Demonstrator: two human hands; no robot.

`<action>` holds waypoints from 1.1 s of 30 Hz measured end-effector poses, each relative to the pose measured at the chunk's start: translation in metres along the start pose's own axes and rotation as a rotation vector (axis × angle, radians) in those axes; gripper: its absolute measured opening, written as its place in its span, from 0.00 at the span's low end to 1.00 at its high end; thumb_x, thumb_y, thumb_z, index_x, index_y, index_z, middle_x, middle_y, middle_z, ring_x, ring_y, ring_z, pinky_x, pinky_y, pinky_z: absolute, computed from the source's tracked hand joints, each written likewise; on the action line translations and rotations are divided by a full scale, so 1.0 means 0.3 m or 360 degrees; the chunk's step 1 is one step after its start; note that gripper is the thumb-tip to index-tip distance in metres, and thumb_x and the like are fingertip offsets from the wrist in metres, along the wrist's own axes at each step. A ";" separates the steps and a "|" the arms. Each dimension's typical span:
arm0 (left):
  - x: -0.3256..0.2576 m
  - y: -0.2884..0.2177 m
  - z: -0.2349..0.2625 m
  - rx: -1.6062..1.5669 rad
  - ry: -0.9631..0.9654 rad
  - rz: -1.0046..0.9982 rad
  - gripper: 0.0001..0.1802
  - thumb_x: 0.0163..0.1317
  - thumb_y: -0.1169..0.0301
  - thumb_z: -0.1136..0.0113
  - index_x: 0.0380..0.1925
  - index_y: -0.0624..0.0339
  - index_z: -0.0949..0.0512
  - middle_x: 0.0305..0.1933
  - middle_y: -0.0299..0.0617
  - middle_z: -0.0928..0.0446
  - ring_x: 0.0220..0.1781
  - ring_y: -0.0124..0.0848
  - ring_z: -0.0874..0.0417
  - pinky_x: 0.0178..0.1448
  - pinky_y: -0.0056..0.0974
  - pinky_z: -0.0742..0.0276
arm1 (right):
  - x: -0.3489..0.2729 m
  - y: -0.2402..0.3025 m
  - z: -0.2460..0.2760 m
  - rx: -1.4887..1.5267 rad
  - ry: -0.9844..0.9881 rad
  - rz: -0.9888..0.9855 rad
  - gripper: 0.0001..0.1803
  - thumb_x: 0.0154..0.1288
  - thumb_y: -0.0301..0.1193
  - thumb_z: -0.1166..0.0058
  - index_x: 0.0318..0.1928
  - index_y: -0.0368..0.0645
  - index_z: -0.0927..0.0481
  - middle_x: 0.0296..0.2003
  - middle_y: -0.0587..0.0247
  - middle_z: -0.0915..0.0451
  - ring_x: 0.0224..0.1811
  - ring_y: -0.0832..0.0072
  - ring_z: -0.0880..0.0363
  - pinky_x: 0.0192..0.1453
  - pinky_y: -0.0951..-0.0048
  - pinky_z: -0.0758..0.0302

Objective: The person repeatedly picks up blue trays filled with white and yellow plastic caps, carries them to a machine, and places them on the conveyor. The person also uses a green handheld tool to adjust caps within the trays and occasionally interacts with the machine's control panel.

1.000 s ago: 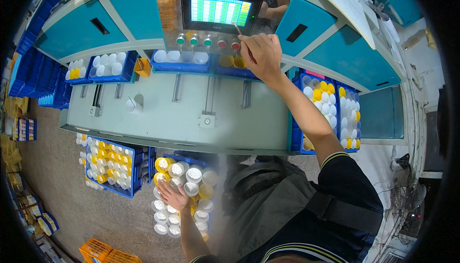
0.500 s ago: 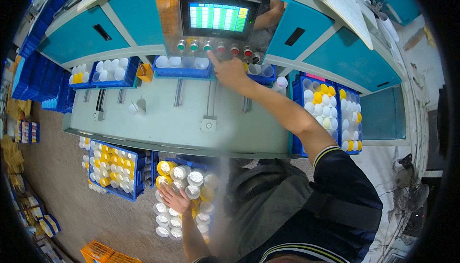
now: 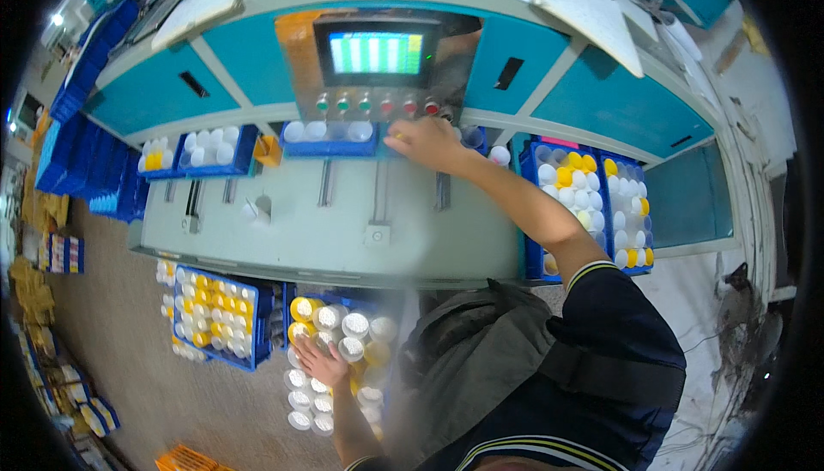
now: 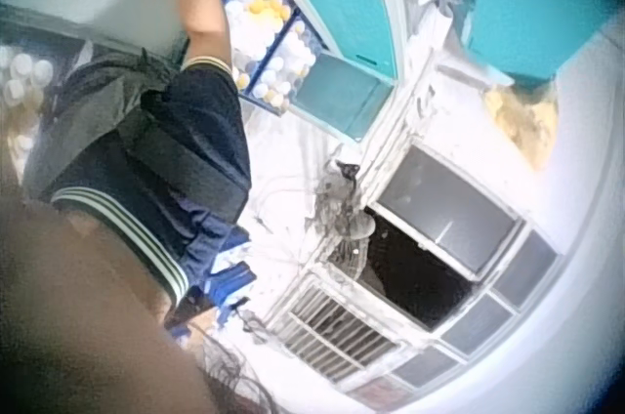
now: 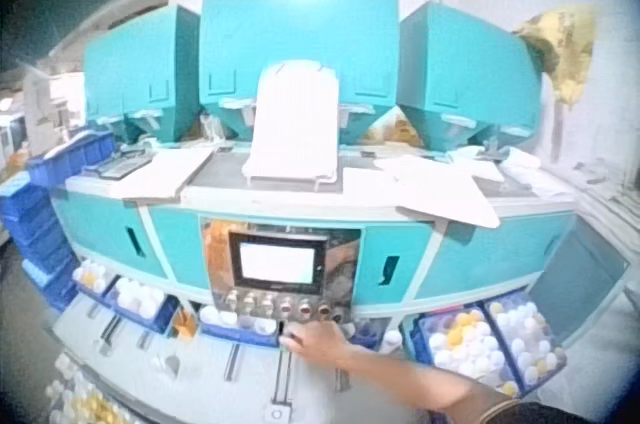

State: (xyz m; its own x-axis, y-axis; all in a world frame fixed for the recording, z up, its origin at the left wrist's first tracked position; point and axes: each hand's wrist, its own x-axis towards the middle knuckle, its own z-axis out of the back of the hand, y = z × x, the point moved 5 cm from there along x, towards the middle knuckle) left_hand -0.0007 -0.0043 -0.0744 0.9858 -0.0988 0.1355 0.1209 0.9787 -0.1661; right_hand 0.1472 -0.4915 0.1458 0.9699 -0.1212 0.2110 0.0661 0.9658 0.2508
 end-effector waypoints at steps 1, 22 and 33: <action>-0.005 0.003 0.003 -0.0008 -0.0017 -0.0009 0.39 0.70 0.44 0.62 0.73 0.57 0.45 0.76 0.51 0.45 0.78 0.54 0.50 0.75 0.57 0.50 | -0.062 -0.024 0.059 0.0123 -0.0046 -0.0007 0.20 0.69 0.38 0.51 0.58 0.46 0.24 0.30 0.58 0.15 0.31 0.57 0.16 0.35 0.62 0.22; 0.034 -0.041 0.020 0.0279 -0.0502 -0.0068 0.33 0.71 0.47 0.57 0.69 0.53 0.36 0.74 0.45 0.38 0.65 0.51 0.29 0.59 0.52 0.30 | -0.659 -0.558 0.909 0.0206 -0.1881 -0.0413 0.26 0.80 0.45 0.67 0.59 0.40 0.24 0.40 0.61 0.21 0.45 0.71 0.25 0.56 0.68 0.37; 0.083 -0.140 -0.003 0.0188 -0.0395 -0.0152 0.34 0.71 0.48 0.57 0.70 0.56 0.39 0.75 0.48 0.40 0.69 0.51 0.32 0.64 0.53 0.34 | -0.579 -0.631 1.015 0.0201 -0.1696 -0.0378 0.25 0.78 0.46 0.62 0.52 0.40 0.17 0.36 0.64 0.17 0.42 0.73 0.23 0.56 0.68 0.36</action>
State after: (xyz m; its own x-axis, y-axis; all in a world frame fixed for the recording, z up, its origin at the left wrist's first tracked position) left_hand 0.0190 -0.0479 -0.0651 0.9103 -0.1586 0.3823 0.1831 0.9827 -0.0284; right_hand -0.1050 -0.7230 0.3494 0.2321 -0.4957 0.8369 0.1408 0.8685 0.4753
